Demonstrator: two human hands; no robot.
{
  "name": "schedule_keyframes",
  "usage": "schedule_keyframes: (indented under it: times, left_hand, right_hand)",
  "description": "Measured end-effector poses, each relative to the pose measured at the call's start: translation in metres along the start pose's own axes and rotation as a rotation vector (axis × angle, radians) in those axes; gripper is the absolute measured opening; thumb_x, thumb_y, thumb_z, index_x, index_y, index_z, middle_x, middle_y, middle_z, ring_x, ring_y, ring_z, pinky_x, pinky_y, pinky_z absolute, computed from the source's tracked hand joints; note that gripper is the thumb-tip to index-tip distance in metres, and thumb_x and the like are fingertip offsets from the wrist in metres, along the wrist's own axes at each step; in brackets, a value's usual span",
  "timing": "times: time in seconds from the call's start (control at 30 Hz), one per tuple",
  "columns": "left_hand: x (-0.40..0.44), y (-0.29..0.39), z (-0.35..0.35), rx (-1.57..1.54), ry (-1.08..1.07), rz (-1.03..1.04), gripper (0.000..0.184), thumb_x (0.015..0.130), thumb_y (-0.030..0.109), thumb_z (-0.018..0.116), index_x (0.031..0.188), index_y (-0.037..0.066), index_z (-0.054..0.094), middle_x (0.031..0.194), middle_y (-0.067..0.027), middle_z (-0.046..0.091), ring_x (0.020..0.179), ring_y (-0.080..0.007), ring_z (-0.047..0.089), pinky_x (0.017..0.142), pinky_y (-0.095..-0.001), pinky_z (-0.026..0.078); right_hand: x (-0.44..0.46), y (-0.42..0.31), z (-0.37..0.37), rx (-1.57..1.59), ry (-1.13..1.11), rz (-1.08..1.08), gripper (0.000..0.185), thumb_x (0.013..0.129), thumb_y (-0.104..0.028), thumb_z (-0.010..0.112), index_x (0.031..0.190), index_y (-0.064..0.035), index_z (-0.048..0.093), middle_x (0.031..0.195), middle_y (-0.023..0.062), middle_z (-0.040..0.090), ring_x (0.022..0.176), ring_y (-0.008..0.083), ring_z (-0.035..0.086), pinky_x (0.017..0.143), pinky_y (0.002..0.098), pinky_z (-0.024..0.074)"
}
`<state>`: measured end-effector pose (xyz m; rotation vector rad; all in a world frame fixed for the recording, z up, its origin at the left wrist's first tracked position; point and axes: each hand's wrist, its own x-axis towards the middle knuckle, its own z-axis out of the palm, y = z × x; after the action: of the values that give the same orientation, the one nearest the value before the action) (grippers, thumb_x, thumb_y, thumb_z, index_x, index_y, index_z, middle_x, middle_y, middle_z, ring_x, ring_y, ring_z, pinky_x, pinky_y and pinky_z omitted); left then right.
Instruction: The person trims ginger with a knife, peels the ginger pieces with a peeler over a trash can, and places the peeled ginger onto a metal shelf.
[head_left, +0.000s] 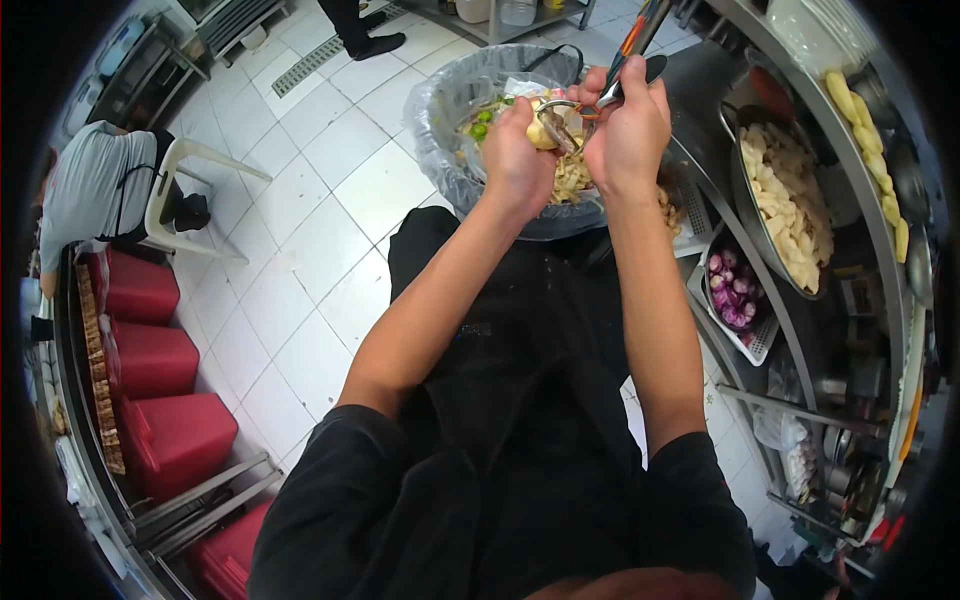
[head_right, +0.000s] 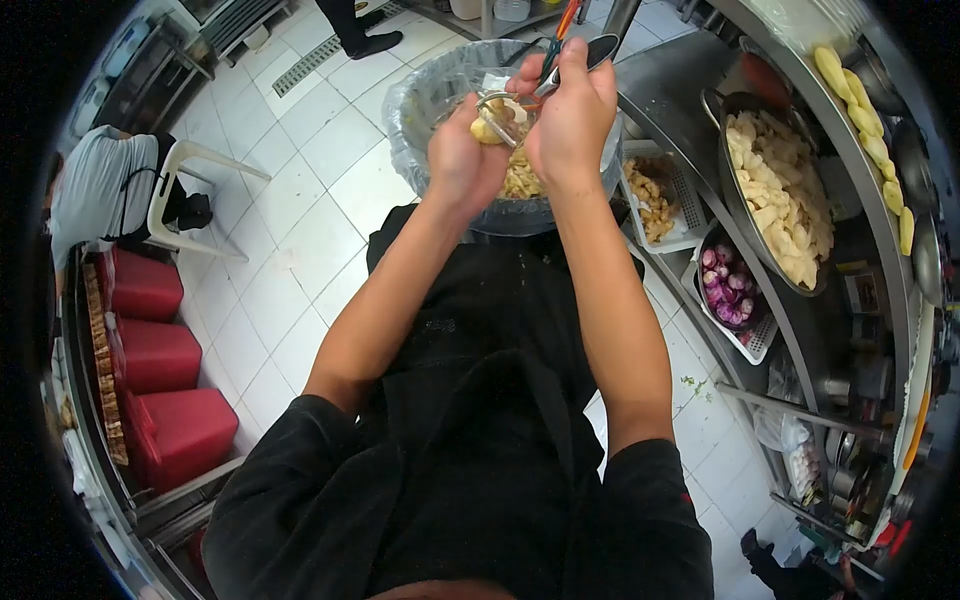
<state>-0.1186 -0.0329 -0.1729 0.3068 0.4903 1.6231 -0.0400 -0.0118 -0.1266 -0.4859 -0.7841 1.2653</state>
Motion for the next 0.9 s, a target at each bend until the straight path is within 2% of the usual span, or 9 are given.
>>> schedule_keyframes:
  times: [0.4,0.5,0.6,0.7,0.8,0.9]
  left_hand:
    - [0.009,-0.012,-0.002,0.024,0.082,0.179,0.031,0.099,0.018,0.025,0.103,-0.001,0.049,0.096,-0.0127,0.060,0.079,-0.0198,0.054,0.072,-0.0323,0.044]
    - [0.007,-0.014,-0.002,0.039,0.124,0.154,0.029,0.097,0.017,0.027,0.102,-0.001,0.049,0.096,-0.0126,0.059,0.079,-0.0207,0.055,0.071,-0.0338,0.045]
    - [0.007,-0.013,-0.003,0.037,0.006,0.139,0.025,0.094,0.015,0.031,0.100,0.000,0.050,0.096,-0.0122,0.059,0.079,-0.0208,0.056,0.068,-0.0353,0.045]
    - [0.004,-0.018,-0.004,-0.024,0.040,0.051,0.023,0.091,0.012,0.034,0.100,0.001,0.051,0.096,-0.0111,0.059,0.082,-0.0207,0.057,0.067,-0.0351,0.046]
    - [0.002,-0.016,-0.010,0.125,0.003,0.051,0.024,0.090,0.011,0.035,0.102,0.000,0.052,0.095,-0.0105,0.060,0.081,-0.0200,0.058,0.066,-0.0339,0.045]
    - [0.002,-0.015,-0.012,0.271,0.089,0.069,0.025,0.091,0.013,0.035,0.103,0.000,0.052,0.093,-0.0101,0.060,0.077,-0.0191,0.058,0.064,-0.0324,0.044]
  right_hand:
    - [-0.006,0.006,0.008,-0.019,-0.047,-0.066,0.018,0.098,-0.021,0.041,0.089,-0.0050,0.041,0.065,0.0085,0.055,0.052,0.0156,0.052,0.052,0.0288,0.0463]
    - [-0.006,0.008,0.007,-0.036,-0.036,-0.076,0.017,0.098,-0.020,0.041,0.090,-0.0047,0.040,0.065,0.0085,0.054,0.052,0.0156,0.052,0.050,0.0277,0.0453]
    - [-0.005,0.011,0.004,-0.065,-0.029,-0.085,0.017,0.097,-0.020,0.042,0.092,-0.0043,0.039,0.064,0.0088,0.054,0.051,0.0156,0.051,0.049,0.0270,0.0444]
    - [0.004,0.017,-0.002,-0.078,-0.017,-0.111,0.016,0.097,-0.019,0.042,0.092,-0.0040,0.038,0.064,0.0089,0.053,0.051,0.0153,0.051,0.048,0.0266,0.0439]
    - [0.007,0.018,-0.005,-0.103,0.009,-0.114,0.016,0.097,-0.018,0.042,0.092,-0.0037,0.038,0.063,0.0087,0.053,0.051,0.0151,0.051,0.048,0.0264,0.0437]
    - [0.009,0.020,-0.006,-0.098,-0.030,-0.135,0.016,0.097,-0.018,0.042,0.091,-0.0036,0.039,0.063,0.0083,0.053,0.051,0.0147,0.051,0.048,0.0263,0.0436]
